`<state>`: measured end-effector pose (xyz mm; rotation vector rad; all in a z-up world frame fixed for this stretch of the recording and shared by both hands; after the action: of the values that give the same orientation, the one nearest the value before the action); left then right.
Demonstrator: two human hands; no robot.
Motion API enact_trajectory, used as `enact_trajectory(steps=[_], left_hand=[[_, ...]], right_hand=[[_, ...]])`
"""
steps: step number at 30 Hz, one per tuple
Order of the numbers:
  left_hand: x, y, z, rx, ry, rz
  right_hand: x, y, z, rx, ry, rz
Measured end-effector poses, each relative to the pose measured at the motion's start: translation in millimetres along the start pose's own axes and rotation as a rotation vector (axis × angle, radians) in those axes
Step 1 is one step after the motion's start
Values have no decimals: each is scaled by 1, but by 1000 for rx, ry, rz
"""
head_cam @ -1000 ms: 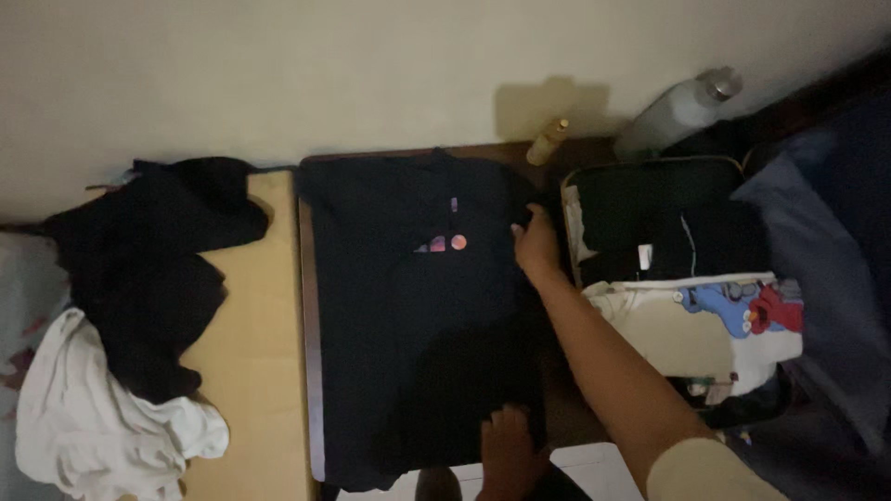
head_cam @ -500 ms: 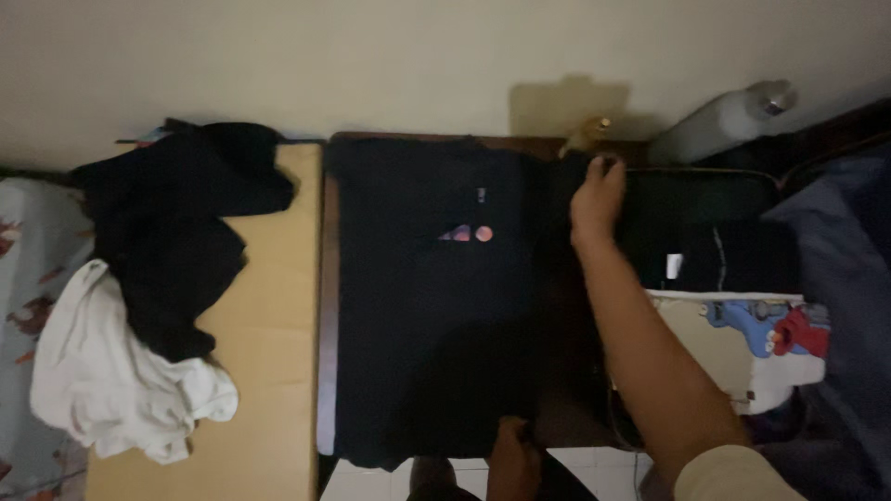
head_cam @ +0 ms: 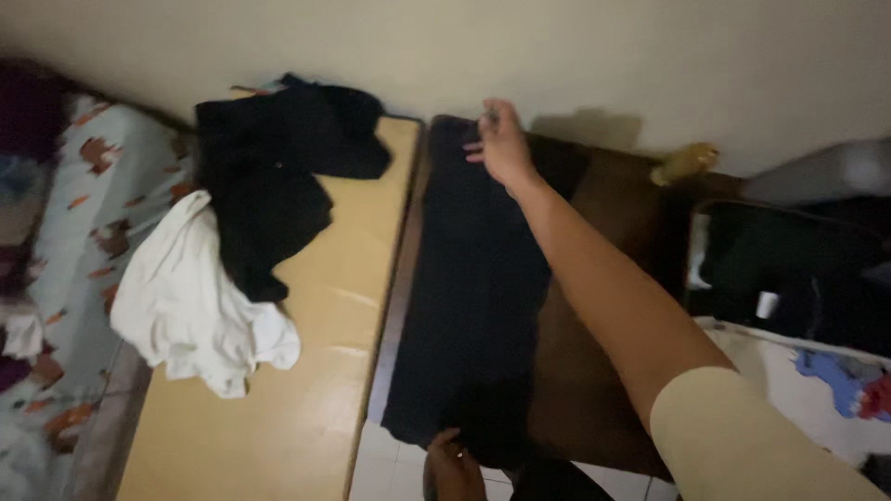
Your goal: The person folds a white shirt and a black shirt by hand on a wooden table, smoothing each one out before folding and placing them into a suitcase.
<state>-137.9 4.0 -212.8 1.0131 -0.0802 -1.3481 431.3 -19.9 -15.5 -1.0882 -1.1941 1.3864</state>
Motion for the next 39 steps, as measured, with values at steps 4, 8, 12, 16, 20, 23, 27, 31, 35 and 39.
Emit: enact_trajectory(steps=[4, 8, 12, 16, 20, 23, 27, 31, 35, 39], left_hand=[[0, -2, 7, -171, -104, 132], [40, -26, 12, -94, -139, 156], [61, -55, 8, -102, -215, 161], [44, -67, -4, -131, -172, 167], [15, -71, -29, -160, -106, 133], [17, -72, 1, -192, -85, 109], [52, -60, 23, -147, -97, 111], [72, -59, 35, -133, -128, 88], [31, -61, 20, -136, -82, 38], [-35, -34, 4, -121, 25, -155]], right_hand=[[19, 60, 2, 17, -187, 433], [-5, 60, 54, -575, -272, 921], [-36, 74, 71, -627, -456, 1153], [-62, 93, 65, -571, -660, 1275], [-68, 93, 48, -663, -753, 1269], [-75, 95, 43, -635, -774, 1222], [-73, 101, 47, -590, -796, 1266], [-76, 106, 45, -578, -770, 1291], [-76, 107, 40, -580, -810, 1323], [-75, 108, 36, -548, -837, 1350]])
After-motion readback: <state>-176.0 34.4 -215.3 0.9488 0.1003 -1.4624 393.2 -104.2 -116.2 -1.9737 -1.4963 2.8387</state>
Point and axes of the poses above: each hand's wrist, its own z-axis away from the middle knuckle, its own x-axis out of the palm, y = z × x, the point moved 7 cm from there along -z, towards the middle knuckle, and after that the axes turned 7 degrees about -z, right-handed, at the moved point
